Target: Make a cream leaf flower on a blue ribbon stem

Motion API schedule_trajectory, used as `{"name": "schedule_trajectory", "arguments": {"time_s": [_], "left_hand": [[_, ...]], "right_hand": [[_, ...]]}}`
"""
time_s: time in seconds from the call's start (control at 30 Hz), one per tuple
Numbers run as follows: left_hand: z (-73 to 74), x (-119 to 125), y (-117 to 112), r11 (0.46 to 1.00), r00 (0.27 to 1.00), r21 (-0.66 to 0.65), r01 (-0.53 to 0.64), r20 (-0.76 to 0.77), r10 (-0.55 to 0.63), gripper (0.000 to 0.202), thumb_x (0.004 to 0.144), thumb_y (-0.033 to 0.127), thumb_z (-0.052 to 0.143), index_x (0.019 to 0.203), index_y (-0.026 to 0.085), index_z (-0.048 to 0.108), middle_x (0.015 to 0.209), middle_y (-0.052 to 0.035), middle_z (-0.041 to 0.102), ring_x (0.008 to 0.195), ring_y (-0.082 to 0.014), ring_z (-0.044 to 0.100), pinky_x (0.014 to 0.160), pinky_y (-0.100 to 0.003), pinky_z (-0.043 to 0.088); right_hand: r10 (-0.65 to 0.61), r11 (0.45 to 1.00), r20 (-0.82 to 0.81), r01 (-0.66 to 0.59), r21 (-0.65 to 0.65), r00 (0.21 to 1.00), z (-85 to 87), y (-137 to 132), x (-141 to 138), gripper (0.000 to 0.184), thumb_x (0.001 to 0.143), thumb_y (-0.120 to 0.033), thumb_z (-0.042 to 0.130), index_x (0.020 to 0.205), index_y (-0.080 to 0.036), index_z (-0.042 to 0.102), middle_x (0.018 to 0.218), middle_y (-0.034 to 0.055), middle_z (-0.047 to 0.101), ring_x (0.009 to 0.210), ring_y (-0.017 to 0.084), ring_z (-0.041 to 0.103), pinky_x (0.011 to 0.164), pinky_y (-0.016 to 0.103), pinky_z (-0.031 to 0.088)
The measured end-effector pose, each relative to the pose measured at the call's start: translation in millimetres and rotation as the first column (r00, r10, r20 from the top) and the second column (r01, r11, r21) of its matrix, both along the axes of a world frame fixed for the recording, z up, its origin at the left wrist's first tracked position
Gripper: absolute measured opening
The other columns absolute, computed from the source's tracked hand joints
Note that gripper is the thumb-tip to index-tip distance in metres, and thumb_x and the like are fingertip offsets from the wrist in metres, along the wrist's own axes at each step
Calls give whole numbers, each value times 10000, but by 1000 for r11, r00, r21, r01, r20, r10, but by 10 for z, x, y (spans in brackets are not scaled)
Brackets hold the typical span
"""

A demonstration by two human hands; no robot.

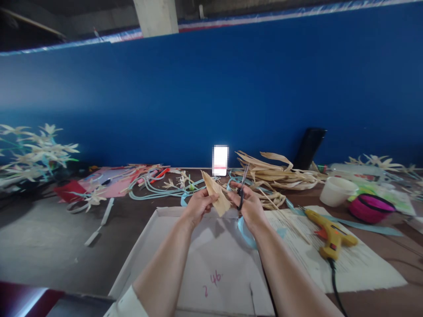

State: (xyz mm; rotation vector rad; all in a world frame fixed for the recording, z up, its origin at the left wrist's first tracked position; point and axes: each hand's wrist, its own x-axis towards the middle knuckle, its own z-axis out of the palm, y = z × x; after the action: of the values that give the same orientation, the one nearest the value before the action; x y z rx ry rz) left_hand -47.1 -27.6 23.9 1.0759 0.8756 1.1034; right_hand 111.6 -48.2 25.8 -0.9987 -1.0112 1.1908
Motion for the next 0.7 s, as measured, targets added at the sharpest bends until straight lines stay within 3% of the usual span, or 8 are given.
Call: {"name": "schedule_trajectory", "arguments": {"time_s": [0.1,0.2,0.37,0.53,0.7], "left_hand": [[-19,-3,6,1000,1000,-4,7,-21,-7,308,583,340,736,774,131,616,544,37,479,399,-17,310,385,-164,176],[-42,-3,20,1000,1000,-9,-22,3,22,356,581,374,742,828,141,633,662,-1,582,476,-42,437,424,-160,267],[-45,6,48,994,983,-60,-88,157,97,372,561,369,762,810,121,641,766,-59,649,675,-143,585,648,-260,457],[-50,22,73,974,965,-53,-219,138,224,294,533,296,767,730,111,652,683,-42,645,612,-134,572,643,-260,446],[-49,40,76,961,947,-53,-273,161,278,267,533,289,758,701,110,651,630,-29,632,591,-130,565,625,-251,435]], "right_hand": [[13,1000,-18,-14,-9,1000,3,-2,2,648,586,-348,773,1164,-179,531,724,22,652,579,164,598,515,267,456],[57,998,-8,-57,-21,998,6,-8,0,602,606,-334,758,1148,-179,547,667,8,623,535,144,561,449,235,392],[106,994,49,-105,-29,993,19,-28,-9,542,626,-314,743,1122,-178,570,607,-22,570,473,89,453,424,210,296],[104,995,108,-103,-15,989,63,-56,-34,538,614,-304,744,1105,-160,577,640,-16,570,506,83,439,452,214,282],[104,995,154,-101,-24,983,111,-84,-73,524,609,-317,737,1079,-149,577,567,-43,524,462,71,396,440,221,253]]}}
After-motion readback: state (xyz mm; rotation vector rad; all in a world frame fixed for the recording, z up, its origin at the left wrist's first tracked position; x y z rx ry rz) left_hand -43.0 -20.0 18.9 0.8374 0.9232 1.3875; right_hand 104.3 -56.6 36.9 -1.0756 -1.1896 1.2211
